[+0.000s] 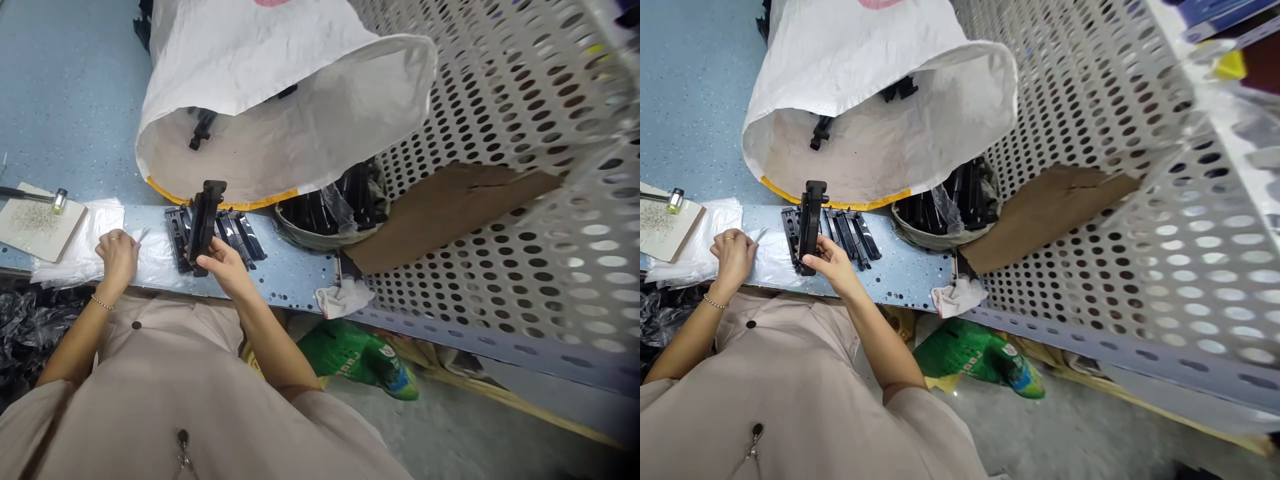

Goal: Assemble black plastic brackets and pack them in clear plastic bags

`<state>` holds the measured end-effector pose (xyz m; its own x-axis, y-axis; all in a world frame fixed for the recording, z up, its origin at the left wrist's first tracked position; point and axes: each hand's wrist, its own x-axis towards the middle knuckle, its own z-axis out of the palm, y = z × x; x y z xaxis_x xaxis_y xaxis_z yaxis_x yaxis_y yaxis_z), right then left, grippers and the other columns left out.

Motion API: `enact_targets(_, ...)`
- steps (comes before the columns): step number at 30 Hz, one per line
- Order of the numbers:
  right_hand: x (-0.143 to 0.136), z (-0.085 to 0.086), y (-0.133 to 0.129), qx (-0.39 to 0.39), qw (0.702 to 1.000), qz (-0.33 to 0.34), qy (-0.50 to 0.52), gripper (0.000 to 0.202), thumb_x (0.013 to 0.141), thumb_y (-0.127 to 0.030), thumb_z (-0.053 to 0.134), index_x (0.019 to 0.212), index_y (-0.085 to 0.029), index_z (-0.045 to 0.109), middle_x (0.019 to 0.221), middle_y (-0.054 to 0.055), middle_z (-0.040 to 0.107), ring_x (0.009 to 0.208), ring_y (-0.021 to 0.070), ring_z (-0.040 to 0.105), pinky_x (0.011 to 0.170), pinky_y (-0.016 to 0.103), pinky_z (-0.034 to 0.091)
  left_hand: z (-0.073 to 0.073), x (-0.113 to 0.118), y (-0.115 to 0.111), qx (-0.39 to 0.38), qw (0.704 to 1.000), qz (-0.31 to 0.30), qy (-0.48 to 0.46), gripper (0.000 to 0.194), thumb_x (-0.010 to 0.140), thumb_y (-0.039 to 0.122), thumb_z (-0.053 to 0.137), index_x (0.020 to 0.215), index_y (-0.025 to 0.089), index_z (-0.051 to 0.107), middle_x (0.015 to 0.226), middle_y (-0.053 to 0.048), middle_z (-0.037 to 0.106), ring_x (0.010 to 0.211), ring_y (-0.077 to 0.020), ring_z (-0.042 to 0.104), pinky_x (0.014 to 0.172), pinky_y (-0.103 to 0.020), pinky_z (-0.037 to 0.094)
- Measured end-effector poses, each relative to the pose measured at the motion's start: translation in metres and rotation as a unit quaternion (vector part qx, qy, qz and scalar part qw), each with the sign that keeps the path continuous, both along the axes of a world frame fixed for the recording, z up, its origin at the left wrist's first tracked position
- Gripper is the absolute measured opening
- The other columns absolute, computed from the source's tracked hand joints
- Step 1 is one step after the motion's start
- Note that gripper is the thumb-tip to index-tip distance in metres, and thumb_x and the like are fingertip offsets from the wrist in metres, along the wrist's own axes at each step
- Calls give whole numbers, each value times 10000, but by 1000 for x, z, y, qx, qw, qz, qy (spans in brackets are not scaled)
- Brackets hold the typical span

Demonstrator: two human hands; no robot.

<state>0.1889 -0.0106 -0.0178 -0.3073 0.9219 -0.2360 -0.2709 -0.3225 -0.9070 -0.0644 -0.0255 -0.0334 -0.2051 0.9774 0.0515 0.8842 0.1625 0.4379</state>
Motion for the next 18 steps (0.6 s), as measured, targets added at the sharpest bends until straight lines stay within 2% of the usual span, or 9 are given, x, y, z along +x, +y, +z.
enact_targets(3, -13, 1, 1, -18, 999, -1, 27, 525, 674, -466, 885, 1094, -228, 678, 1108, 55, 739, 1040, 234, 687, 951, 390, 550, 8, -24, 9, 31, 998, -48, 26, 103, 921, 254, 610, 859, 181, 649, 1213, -196, 583, 1224, -427, 435, 992, -641, 328)
enact_targets(7, -41, 0, 3, -54, 994, 42, 82, 531, 666, -426, 883, 1110, -233, 664, 1142, 47, 737, 978, 211, 711, 891, 345, 562, 28, -76, 39, 104, 993, -27, 51, 72, 862, 250, 684, 880, 193, 643, 1277, -192, 550, 1292, -468, 378, 1036, -675, 271)
enact_targets(9, -52, -3, 4, -80, 990, 67, 95, 483, 681, -433, 869, 1067, -219, 673, 1073, 44, 751, 917, 193, 720, 851, 316, 559, 29, -89, 45, 122, 991, -13, 57, 141, 857, 223, 676, 989, 190, 642, 1297, -206, 530, 1297, -463, 386, 1054, -669, 276)
enact_targets(11, -58, -5, 4, -101, 987, 75, 96, 448, 695, -456, 854, 1026, -208, 681, 1008, 43, 760, 888, 185, 721, 828, 299, 554, 20, -82, 38, 122, 992, -24, 37, 234, 875, 248, 662, 1094, 181, 614, 1259, -204, 531, 1238, -416, 455, 1045, -608, 348)
enact_targets(13, -59, -7, 4, -110, 987, 69, 97, 458, 688, -470, 856, 1022, -207, 688, 1004, 46, 763, 909, 192, 721, 831, 300, 554, 4, -58, 22, 91, 994, -67, 7, 298, 884, 343, 680, 1109, 172, 587, 1166, -182, 553, 1128, -365, 527, 988, -532, 430)
enact_targets(15, -57, -7, 4, -111, 987, 59, 97, 477, 672, -470, 867, 1031, -209, 693, 1024, 49, 764, 954, 205, 719, 842, 307, 557, -11, -29, 5, 48, 994, -100, 3, 360, 854, 440, 720, 1051, 172, 581, 1087, -165, 565, 1058, -358, 548, 937, -514, 458)
enact_targets(18, -52, -5, 4, -109, 988, 61, 96, 461, 678, -459, 867, 1028, -211, 699, 1027, 53, 764, 997, 216, 720, 855, 311, 558, -23, 2, -4, 49, 994, -101, -13, 276, 873, 390, 698, 1005, 183, 572, 1082, -162, 558, 1091, -364, 536, 953, -517, 446)
